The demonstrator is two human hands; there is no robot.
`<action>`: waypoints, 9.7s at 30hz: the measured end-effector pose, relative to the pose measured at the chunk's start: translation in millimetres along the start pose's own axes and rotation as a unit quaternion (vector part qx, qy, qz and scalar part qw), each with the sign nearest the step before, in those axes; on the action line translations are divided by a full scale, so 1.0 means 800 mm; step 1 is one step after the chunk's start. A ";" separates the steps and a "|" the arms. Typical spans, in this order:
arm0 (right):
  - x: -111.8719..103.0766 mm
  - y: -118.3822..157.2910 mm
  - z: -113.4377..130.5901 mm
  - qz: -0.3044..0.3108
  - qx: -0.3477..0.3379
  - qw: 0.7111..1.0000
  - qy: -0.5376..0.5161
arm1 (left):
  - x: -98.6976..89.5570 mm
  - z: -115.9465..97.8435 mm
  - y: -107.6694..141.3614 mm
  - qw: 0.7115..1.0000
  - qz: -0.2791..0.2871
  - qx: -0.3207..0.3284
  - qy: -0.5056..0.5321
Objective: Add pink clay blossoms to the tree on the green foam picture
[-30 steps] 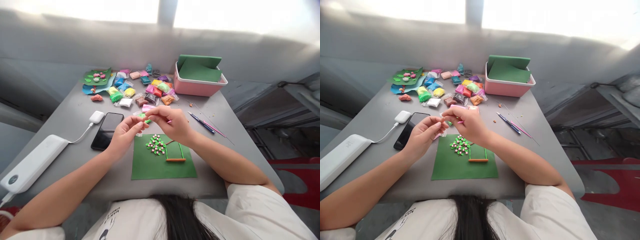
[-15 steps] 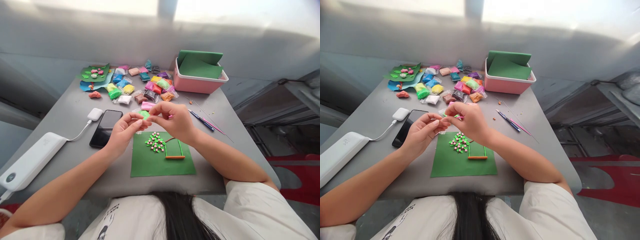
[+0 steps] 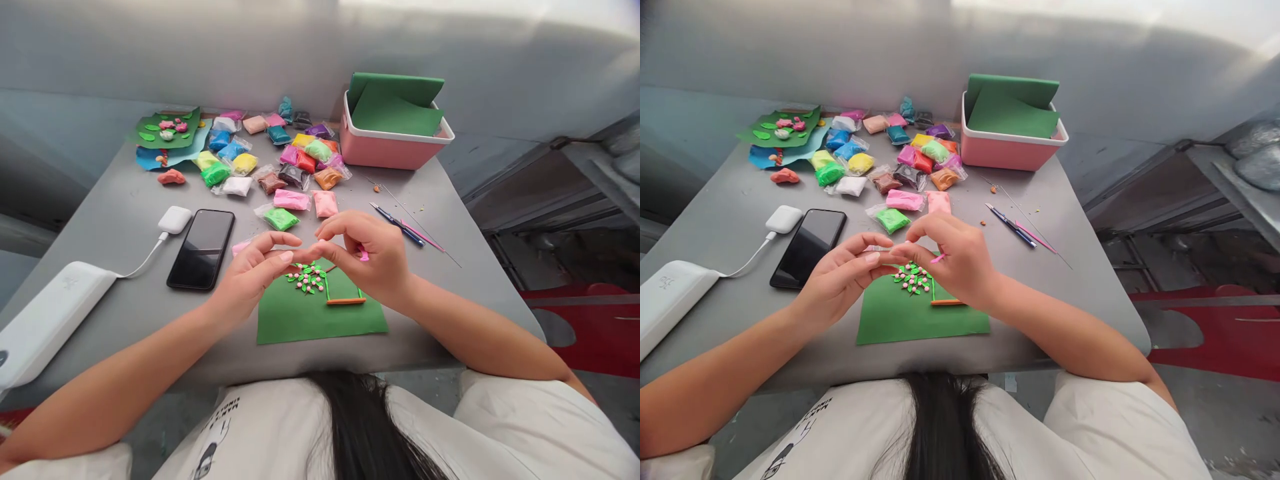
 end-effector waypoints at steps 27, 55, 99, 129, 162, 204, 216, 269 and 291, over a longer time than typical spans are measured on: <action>0.024 0.023 -0.036 0.062 0.059 0.970 -0.228 | -0.008 0.010 -0.008 0.996 -0.050 -0.062 -0.031; 0.007 0.010 -0.035 0.118 0.197 0.875 -0.427 | -0.005 0.015 -0.008 0.997 -0.031 -0.067 0.005; 0.008 0.013 -0.041 0.108 0.132 0.915 -0.364 | 0.001 0.015 -0.010 0.994 -0.042 -0.091 0.051; -0.015 -0.001 -0.025 0.040 0.201 0.940 -0.274 | -0.008 0.012 -0.019 0.992 -0.109 0.020 -0.062; 0.009 0.070 -0.104 0.099 0.146 0.960 -0.216 | -0.008 0.034 -0.003 0.770 0.211 0.316 -0.512; 0.002 0.066 -0.096 0.107 0.173 0.945 -0.255 | -0.003 0.035 0.000 0.731 0.232 0.324 -0.555; -0.003 0.067 -0.101 0.048 0.325 0.886 -0.326 | -0.093 -0.014 -0.054 0.695 0.174 0.169 -0.677; -0.027 -0.015 -0.007 -0.081 0.054 0.995 -0.017 | -0.028 -0.011 -0.024 0.796 0.134 0.190 -0.558; 0.049 0.010 0.012 0.347 -0.043 0.903 0.251 | -0.018 -0.007 -0.018 0.732 0.093 0.146 -0.659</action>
Point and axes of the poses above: each hand's wrist, its own y-axis away from the middle knuckle, its own x-axis out of the palm, z = x × y, the point moved 3 cm from there along -y, towards the middle knuckle, and after that the axes turned 15 degrees about x, right-handed, at the moved point
